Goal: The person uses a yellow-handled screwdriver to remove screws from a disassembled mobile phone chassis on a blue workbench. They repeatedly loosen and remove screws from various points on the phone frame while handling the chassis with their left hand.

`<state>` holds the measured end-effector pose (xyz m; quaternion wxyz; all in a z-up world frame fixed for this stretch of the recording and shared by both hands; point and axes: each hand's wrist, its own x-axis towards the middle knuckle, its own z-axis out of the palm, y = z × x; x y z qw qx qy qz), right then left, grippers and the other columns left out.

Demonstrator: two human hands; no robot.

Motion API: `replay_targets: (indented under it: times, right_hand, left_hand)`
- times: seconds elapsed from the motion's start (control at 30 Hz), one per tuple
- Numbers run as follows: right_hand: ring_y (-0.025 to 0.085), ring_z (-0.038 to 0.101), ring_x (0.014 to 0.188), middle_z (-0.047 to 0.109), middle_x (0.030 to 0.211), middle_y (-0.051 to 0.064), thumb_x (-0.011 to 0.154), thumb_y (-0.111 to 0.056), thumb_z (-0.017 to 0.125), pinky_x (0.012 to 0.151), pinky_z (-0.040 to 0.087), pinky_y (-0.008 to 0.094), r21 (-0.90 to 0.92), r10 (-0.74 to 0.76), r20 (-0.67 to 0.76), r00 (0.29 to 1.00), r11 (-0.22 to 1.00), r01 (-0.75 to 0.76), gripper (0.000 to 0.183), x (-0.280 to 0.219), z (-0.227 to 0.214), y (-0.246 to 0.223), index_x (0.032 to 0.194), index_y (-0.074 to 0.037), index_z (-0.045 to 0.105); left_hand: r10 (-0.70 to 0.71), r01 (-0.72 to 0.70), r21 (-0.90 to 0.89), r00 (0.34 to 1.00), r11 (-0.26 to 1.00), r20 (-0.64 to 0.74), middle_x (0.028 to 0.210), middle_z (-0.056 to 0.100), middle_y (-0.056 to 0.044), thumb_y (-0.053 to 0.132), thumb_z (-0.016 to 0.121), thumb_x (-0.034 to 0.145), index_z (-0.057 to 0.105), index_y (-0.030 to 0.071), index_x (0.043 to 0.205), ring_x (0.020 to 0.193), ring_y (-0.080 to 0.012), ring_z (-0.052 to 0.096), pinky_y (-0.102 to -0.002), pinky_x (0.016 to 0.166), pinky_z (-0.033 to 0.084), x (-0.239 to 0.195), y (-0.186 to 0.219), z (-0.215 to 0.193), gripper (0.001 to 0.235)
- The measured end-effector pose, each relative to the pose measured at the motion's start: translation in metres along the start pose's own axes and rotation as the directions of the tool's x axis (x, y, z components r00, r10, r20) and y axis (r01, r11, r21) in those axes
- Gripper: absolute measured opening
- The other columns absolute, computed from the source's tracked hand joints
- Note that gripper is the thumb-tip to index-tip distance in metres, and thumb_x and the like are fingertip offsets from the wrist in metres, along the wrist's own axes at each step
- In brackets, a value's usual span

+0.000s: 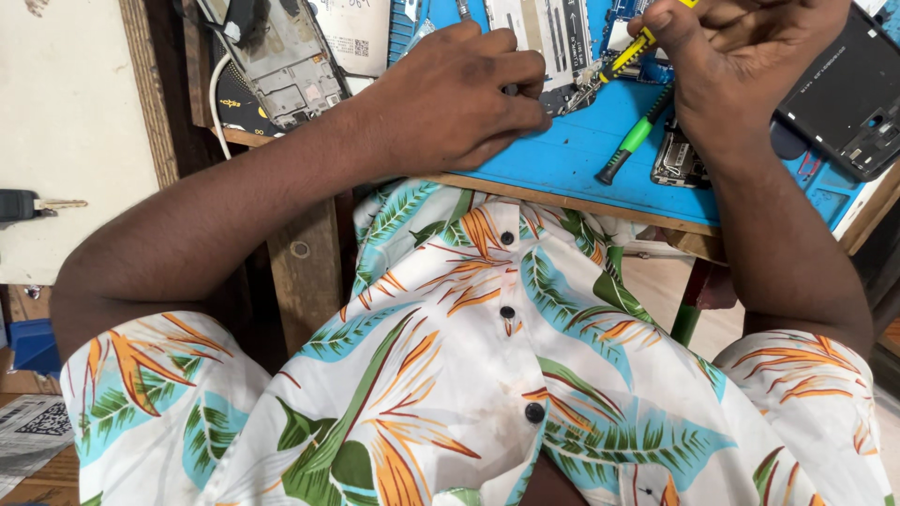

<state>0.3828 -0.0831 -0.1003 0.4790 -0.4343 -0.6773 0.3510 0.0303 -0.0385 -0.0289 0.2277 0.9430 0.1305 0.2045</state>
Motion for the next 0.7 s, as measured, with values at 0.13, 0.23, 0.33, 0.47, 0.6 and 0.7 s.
replay_targets:
  times: [0.13, 0.23, 0.33, 0.47, 0.6, 0.7]
  right_hand:
    - [0.016, 0.049, 0.065, 0.056, 0.087, 0.013, 0.110, 0.011, 0.077, 0.054, 0.040, 0.025, -0.015, -0.010, 0.019, 1.000, 1.000, 0.010, 0.042, 0.006, 0.002, -0.006, 0.134, -0.004, 0.046]
    - [0.016, 0.062, 0.080, 0.064, 0.103, 0.016, 0.118, 0.007, 0.072, 0.065, 0.051, 0.023, 0.009, -0.067, 0.067, 0.996, 0.998, 0.066, 0.040, 0.008, 0.003, -0.008, 0.138, -0.002, 0.038]
    - [0.015, 0.063, 0.078, 0.062, 0.101, 0.014, 0.118, 0.006, 0.076, 0.065, 0.053, 0.023, 0.023, -0.040, 0.043, 0.998, 0.999, 0.039, 0.045, 0.007, 0.003, -0.006, 0.138, -0.004, 0.037]
    - [0.019, 0.064, 0.086, 0.057, 0.107, 0.014, 0.116, 0.008, 0.073, 0.074, 0.057, 0.026, 0.037, -0.069, 0.029, 0.997, 0.997, 0.068, 0.052, 0.003, 0.005, -0.002, 0.144, -0.009, 0.033]
    - [0.022, 0.067, 0.089, 0.059, 0.108, 0.017, 0.116, 0.011, 0.073, 0.078, 0.061, 0.029, 0.011, -0.076, 0.039, 0.996, 0.997, 0.076, 0.053, 0.006, 0.007, -0.004, 0.144, -0.008, 0.032]
    - [0.022, 0.071, 0.099, 0.060, 0.113, 0.017, 0.120, 0.011, 0.070, 0.088, 0.064, 0.031, 0.051, -0.120, 0.056, 0.991, 0.992, 0.117, 0.051, 0.009, 0.011, -0.011, 0.144, -0.006, 0.028]
  left_hand:
    - [0.000, 0.000, 0.010, 1.000, 1.000, 0.006, 0.107, 0.060, 0.000, 0.025, 0.073, 0.098, 0.074, 0.020, 0.108, 0.105, -0.0210, 0.059, -0.041, 0.085, 0.047, -0.001, -0.001, 0.001, 0.011]
    - [-0.009, 0.009, 0.018, 1.000, 1.000, 0.010, 0.106, 0.059, -0.001, 0.025, 0.073, 0.098, 0.074, 0.019, 0.110, 0.103, -0.0213, 0.059, -0.042, 0.083, 0.047, 0.000, 0.000, 0.002, 0.013]
    - [-0.007, 0.007, 0.030, 1.000, 1.000, 0.000, 0.106, 0.059, 0.000, 0.024, 0.073, 0.098, 0.075, 0.019, 0.116, 0.101, -0.0212, 0.059, -0.042, 0.083, 0.047, 0.001, 0.001, 0.003, 0.019]
    - [-0.001, 0.002, 0.066, 1.000, 0.998, -0.005, 0.105, 0.059, 0.000, 0.024, 0.072, 0.093, 0.074, 0.021, 0.126, 0.098, -0.0206, 0.058, -0.041, 0.082, 0.047, 0.001, 0.004, 0.004, 0.033]
    - [0.011, -0.013, 0.144, 1.000, 0.989, 0.010, 0.105, 0.058, 0.000, 0.027, 0.073, 0.093, 0.073, 0.019, 0.127, 0.096, -0.0197, 0.058, -0.040, 0.079, 0.047, 0.003, 0.006, 0.005, 0.035]
    - [0.024, -0.025, 0.184, 1.000, 0.983, 0.009, 0.104, 0.058, 0.000, 0.029, 0.073, 0.093, 0.072, 0.018, 0.128, 0.097, -0.0191, 0.058, -0.039, 0.080, 0.047, 0.003, 0.008, 0.005, 0.036]
